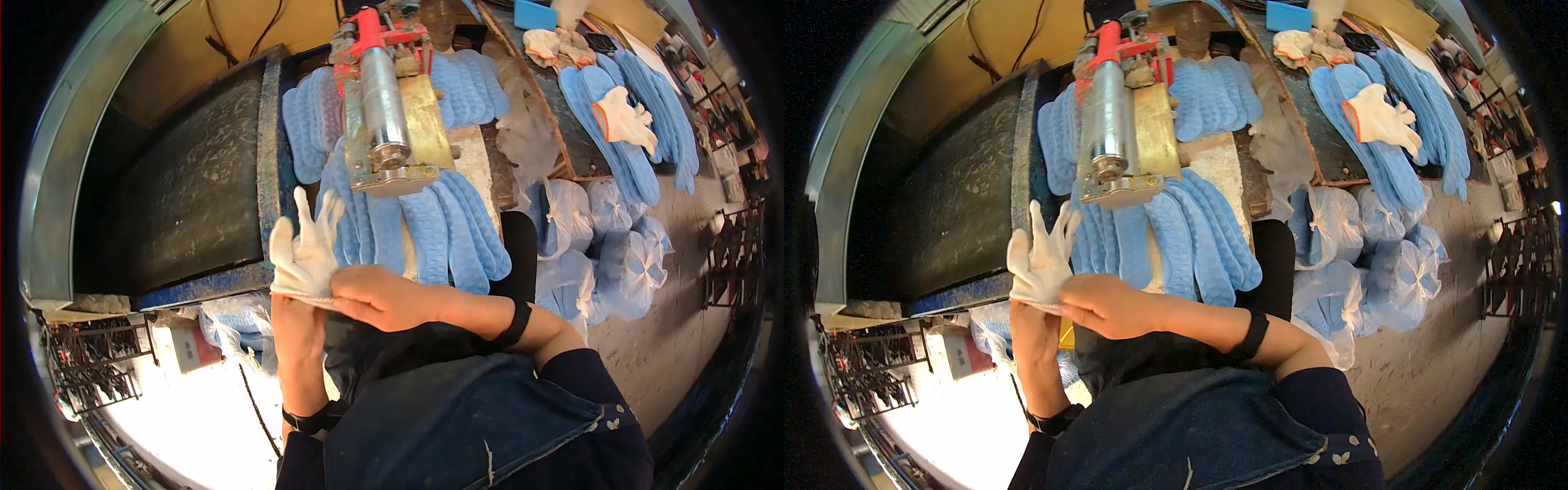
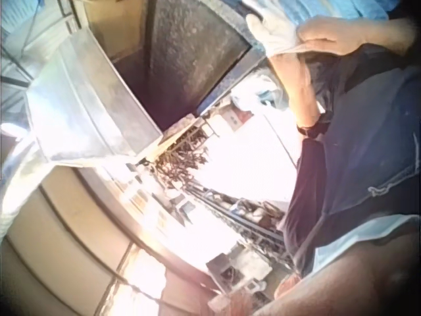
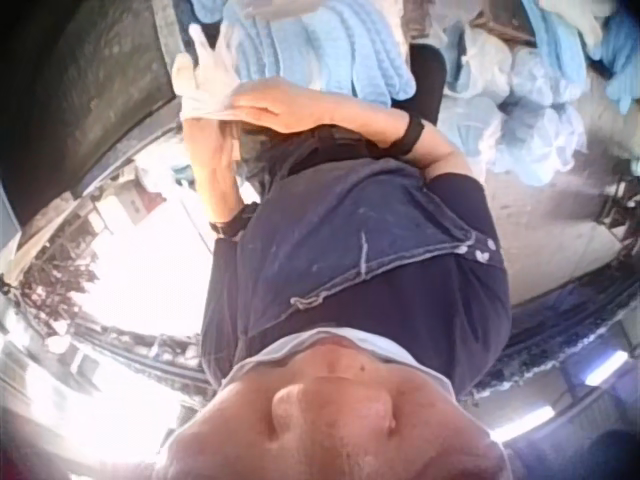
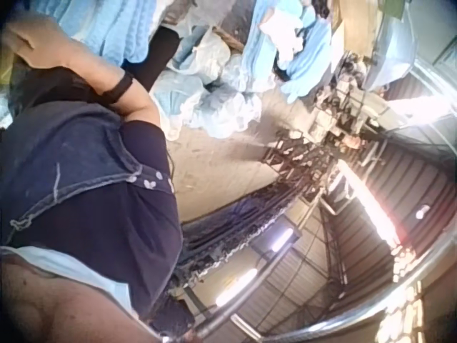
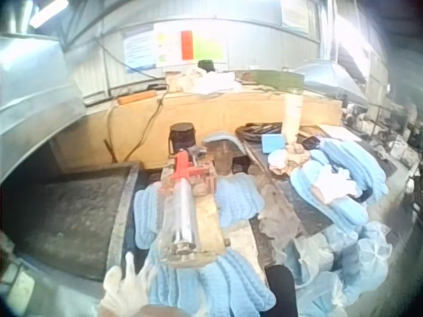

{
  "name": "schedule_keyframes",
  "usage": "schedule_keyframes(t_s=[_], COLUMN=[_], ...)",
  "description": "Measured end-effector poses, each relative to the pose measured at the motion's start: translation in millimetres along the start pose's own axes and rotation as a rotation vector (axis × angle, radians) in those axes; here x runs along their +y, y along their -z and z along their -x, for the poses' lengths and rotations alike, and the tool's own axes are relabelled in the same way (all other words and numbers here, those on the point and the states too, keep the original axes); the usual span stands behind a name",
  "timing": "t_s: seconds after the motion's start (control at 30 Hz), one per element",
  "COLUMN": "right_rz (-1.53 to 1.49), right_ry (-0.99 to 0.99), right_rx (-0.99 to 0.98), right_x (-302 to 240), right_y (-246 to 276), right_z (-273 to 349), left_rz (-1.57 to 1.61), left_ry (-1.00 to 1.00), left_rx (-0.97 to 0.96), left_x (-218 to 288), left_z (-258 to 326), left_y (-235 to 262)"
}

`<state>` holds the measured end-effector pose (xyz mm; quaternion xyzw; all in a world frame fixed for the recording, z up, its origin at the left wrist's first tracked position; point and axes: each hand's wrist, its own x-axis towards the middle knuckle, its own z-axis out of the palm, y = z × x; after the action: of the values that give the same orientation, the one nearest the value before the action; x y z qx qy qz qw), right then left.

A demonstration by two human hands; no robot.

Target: Applying adhesive to shoe insoles using a roller gluing machine.

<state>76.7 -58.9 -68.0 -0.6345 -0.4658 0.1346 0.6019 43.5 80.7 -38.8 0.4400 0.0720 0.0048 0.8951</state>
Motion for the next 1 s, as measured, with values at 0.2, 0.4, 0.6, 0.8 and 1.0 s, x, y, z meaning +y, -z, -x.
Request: schedule_keyframes(t_s=[0.2, 0.4, 0.6, 0.8, 1.0], right_rz=[0.03, 0.24, 0.139, 0.11, 0.206], right_ry=[0.025, 0.248, 0.135, 0.111, 0.081], right_rx=[-0.012, -0.03, 0.017, 0.037, 0.025], right_x=[-9.4, -12.1, -7.4, -3.6, -1.3], right_y=[-5.2, -13.0, -17.6, -16.7, -17.6], right_z=[-8.7, -11.6, -15.8, -10.6, -13.1], left_rz=[0.067, -1.137, 0.497, 0.298, 0.173], left_ry=[-0.206, -0.751, 0.031, -0.03, -0.438], left_rx=[0.09, 0.095, -0.367, -0.279, -0.073], left_x=[12.5, 11.4, 19.1, 17.2, 13.3], left_z=[12.1, -18.3, -41.8, -48.7, -49.5], left_y=[2.8, 25.8, 5.0, 4.8, 4.2])
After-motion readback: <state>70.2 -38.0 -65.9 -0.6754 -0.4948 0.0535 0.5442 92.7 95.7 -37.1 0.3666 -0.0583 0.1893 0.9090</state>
